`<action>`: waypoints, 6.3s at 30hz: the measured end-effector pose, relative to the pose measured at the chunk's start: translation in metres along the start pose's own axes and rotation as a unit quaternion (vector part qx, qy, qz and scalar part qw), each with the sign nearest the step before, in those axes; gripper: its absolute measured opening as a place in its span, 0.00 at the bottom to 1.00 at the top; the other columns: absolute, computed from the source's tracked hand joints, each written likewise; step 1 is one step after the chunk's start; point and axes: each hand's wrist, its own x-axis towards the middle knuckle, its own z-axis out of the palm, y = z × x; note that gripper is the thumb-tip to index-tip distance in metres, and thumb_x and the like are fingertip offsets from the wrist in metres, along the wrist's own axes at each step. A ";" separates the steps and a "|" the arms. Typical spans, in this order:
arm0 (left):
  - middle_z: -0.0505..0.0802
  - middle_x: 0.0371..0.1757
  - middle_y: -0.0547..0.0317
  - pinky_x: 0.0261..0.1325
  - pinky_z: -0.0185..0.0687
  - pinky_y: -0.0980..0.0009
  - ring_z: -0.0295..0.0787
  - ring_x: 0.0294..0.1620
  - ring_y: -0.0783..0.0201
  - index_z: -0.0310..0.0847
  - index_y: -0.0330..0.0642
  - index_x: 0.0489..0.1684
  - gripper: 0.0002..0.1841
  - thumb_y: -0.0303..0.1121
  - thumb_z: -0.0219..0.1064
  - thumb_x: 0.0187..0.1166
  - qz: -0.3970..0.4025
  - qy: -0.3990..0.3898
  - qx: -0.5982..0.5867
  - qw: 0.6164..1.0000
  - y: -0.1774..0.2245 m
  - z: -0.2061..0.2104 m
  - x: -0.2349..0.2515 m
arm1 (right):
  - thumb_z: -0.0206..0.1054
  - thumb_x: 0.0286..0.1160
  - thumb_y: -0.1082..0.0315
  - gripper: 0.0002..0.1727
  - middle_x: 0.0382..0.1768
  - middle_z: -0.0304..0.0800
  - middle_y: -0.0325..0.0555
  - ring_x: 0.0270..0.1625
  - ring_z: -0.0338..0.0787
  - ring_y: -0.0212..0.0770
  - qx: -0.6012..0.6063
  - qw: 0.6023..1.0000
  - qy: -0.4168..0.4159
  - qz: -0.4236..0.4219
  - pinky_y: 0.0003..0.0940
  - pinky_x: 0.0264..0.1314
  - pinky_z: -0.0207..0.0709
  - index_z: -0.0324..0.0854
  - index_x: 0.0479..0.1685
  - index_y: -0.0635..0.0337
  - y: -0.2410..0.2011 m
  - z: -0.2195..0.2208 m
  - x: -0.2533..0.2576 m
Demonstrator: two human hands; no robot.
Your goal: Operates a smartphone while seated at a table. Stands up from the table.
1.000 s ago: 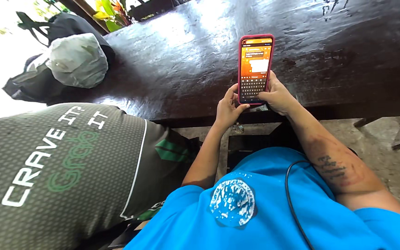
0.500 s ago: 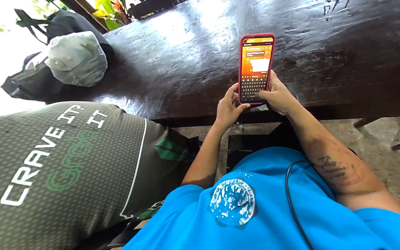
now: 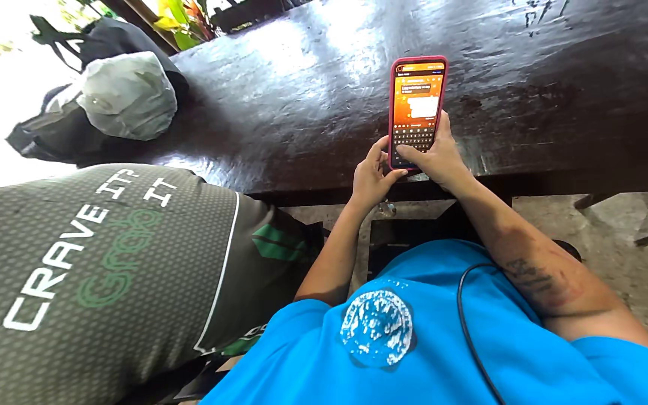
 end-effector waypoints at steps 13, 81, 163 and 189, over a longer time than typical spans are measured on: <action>0.93 0.43 0.54 0.44 0.83 0.74 0.86 0.36 0.71 0.66 0.30 0.81 0.39 0.24 0.80 0.67 -0.005 -0.001 -0.008 1.000 0.000 0.001 0.000 | 0.59 0.68 0.82 0.40 0.67 0.83 0.49 0.62 0.91 0.39 0.148 0.984 -0.094 -0.019 0.37 0.63 0.88 0.51 0.85 0.56 0.003 -0.016 0.001; 0.93 0.46 0.52 0.48 0.87 0.71 0.90 0.40 0.68 0.64 0.33 0.83 0.40 0.22 0.80 0.66 -0.042 -0.010 -0.042 0.998 0.002 -0.003 0.002 | 0.46 0.86 0.81 0.30 0.65 0.85 0.50 0.61 0.92 0.40 0.174 0.979 -0.103 0.000 0.38 0.65 0.87 0.51 0.88 0.57 0.002 -0.018 0.002; 0.93 0.46 0.54 0.47 0.86 0.75 0.90 0.40 0.71 0.63 0.34 0.82 0.40 0.20 0.79 0.65 -0.050 -0.021 -0.087 0.995 0.001 -0.007 0.002 | 0.47 0.72 0.93 0.43 0.70 0.83 0.52 0.64 0.90 0.40 0.185 0.971 -0.150 -0.025 0.36 0.70 0.84 0.47 0.91 0.60 0.001 -0.024 0.002; 0.92 0.44 0.55 0.45 0.85 0.74 0.88 0.37 0.70 0.64 0.34 0.81 0.40 0.22 0.80 0.65 -0.042 -0.012 -0.062 0.997 0.000 -0.005 0.003 | 0.55 0.69 0.90 0.45 0.70 0.83 0.52 0.65 0.90 0.41 0.180 0.973 -0.140 -0.035 0.37 0.69 0.85 0.45 0.92 0.60 0.003 -0.022 0.002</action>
